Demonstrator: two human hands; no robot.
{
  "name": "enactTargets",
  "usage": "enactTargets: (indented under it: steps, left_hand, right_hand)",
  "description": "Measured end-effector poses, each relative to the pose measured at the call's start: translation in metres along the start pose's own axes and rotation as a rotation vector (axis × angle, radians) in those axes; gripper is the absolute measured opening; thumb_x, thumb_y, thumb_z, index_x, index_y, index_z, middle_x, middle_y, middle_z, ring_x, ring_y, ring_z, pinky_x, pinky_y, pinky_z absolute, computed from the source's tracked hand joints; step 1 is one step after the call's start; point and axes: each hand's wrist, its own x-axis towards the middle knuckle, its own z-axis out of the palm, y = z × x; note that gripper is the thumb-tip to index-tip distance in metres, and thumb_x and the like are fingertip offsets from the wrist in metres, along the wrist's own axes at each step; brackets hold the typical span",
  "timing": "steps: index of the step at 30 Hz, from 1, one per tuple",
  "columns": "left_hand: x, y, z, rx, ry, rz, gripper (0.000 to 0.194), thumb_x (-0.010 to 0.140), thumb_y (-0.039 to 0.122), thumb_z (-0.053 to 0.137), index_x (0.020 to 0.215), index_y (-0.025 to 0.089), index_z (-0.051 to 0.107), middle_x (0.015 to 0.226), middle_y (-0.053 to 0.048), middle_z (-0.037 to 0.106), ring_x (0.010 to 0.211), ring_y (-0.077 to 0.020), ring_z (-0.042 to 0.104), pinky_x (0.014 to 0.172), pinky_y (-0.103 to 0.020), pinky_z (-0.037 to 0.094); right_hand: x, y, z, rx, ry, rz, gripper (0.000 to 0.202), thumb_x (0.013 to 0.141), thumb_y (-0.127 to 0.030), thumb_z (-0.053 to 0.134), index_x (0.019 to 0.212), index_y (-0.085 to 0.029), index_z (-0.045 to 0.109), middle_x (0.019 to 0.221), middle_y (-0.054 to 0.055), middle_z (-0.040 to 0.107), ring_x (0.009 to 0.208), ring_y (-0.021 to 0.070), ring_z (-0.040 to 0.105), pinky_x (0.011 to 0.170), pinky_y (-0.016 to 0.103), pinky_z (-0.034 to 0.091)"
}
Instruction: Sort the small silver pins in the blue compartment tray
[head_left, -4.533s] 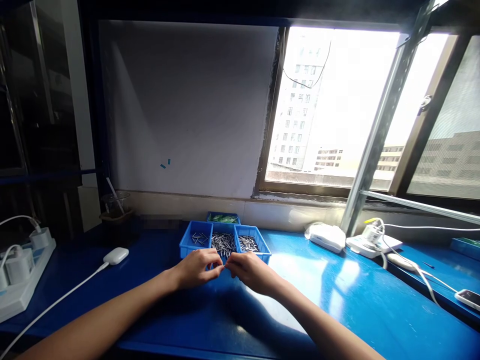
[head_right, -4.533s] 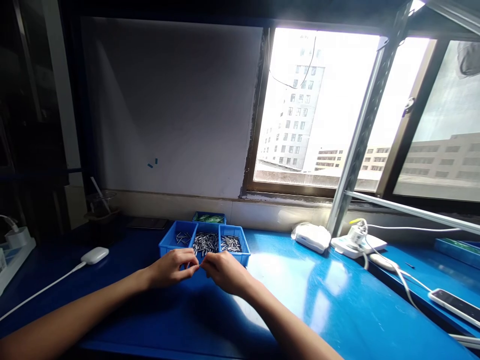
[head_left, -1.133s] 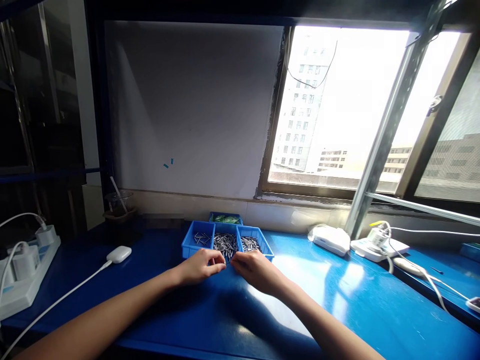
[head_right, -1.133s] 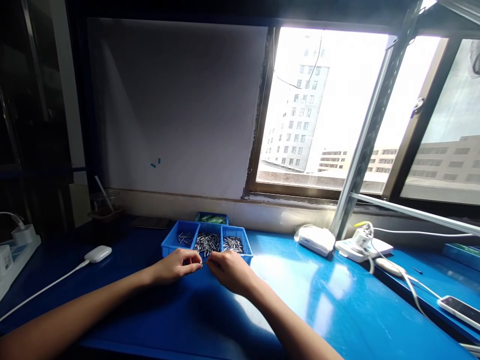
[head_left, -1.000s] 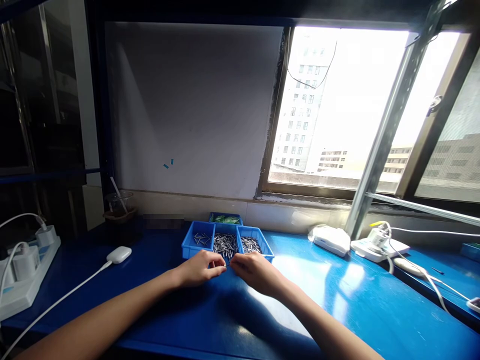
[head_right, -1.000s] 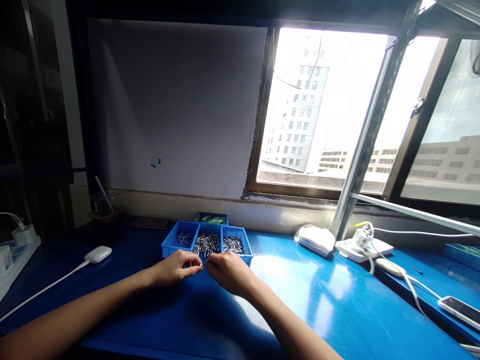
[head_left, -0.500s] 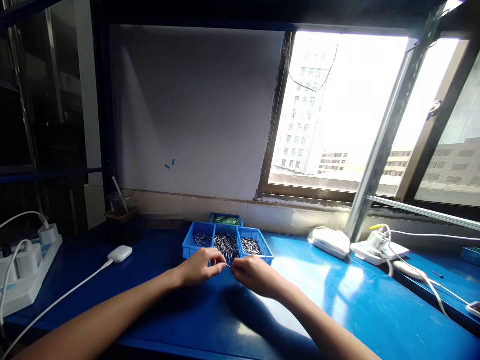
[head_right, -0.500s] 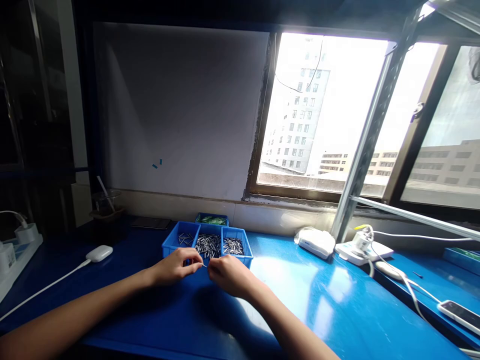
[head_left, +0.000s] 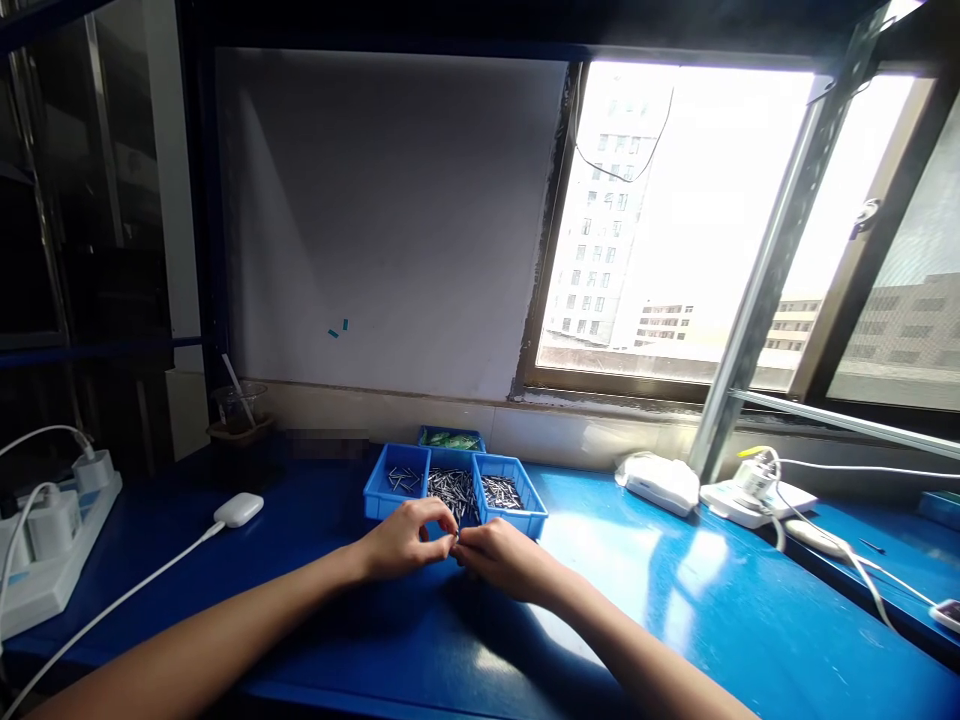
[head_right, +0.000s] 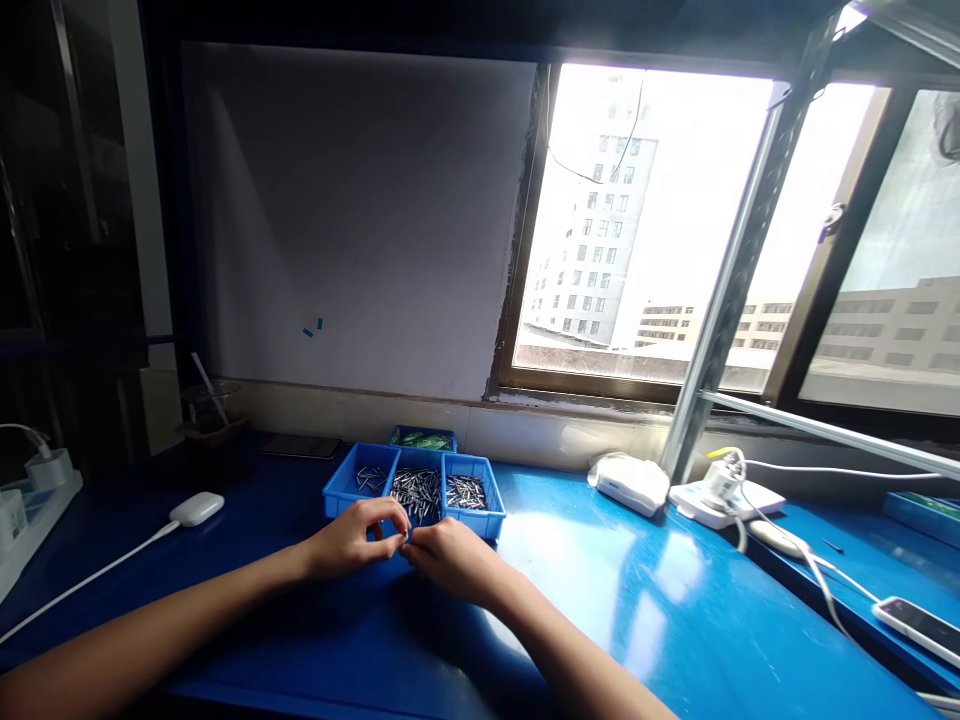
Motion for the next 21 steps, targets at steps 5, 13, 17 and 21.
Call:
enactTargets:
  steps: [5, 13, 17, 21]
  left_hand:
    - [-0.001, 0.0, -0.001, 0.033, -0.042, -0.043, 0.009, 0.079, 0.018, 0.054, 0.084, 0.016, 0.061, 0.083, 0.0, 0.066, 0.075, -0.0145, 0.059, 0.068, -0.023, 0.045]
    - [-0.002, -0.003, 0.002, 0.264, -0.102, -0.019, 0.012, 0.084, 0.025, 0.055, 0.082, 0.016, 0.064, 0.079, -0.002, 0.065, 0.075, -0.0158, 0.058, 0.069, -0.025, 0.043]
    - [-0.002, -0.004, 0.001, 0.304, -0.119, -0.01, 0.014, 0.084, 0.026, 0.057, 0.086, 0.016, 0.065, 0.079, -0.002, 0.065, 0.075, -0.0155, 0.058, 0.067, -0.024, 0.042]
    - [-0.001, -0.005, -0.002, 0.379, -0.133, -0.027, 0.018, 0.086, 0.03, 0.056, 0.079, 0.016, 0.066, 0.073, -0.001, 0.064, 0.069, -0.0145, 0.057, 0.062, -0.023, 0.039]
  right_hand:
    - [-0.002, -0.004, -0.011, -0.061, 0.084, 0.064, 0.021, 0.087, -0.032, 0.056, 0.079, -0.016, 0.067, 0.06, -0.001, 0.061, 0.053, 0.0105, 0.05, 0.05, 0.021, 0.032]
    - [0.001, 0.002, -0.003, -0.132, 0.074, -0.03, 0.025, 0.091, -0.023, 0.047, 0.074, -0.016, 0.063, 0.058, 0.001, 0.06, 0.052, 0.012, 0.051, 0.051, 0.023, 0.033]
    - [-0.001, 0.0, -0.006, -0.081, -0.004, -0.04, 0.025, 0.092, -0.021, 0.044, 0.077, -0.016, 0.063, 0.059, 0.0, 0.061, 0.053, 0.012, 0.054, 0.053, 0.022, 0.036]
    - [-0.002, -0.003, -0.012, -0.102, 0.041, -0.018, 0.02, 0.089, -0.021, 0.049, 0.076, -0.016, 0.062, 0.06, 0.001, 0.061, 0.053, 0.0121, 0.053, 0.051, 0.022, 0.035]
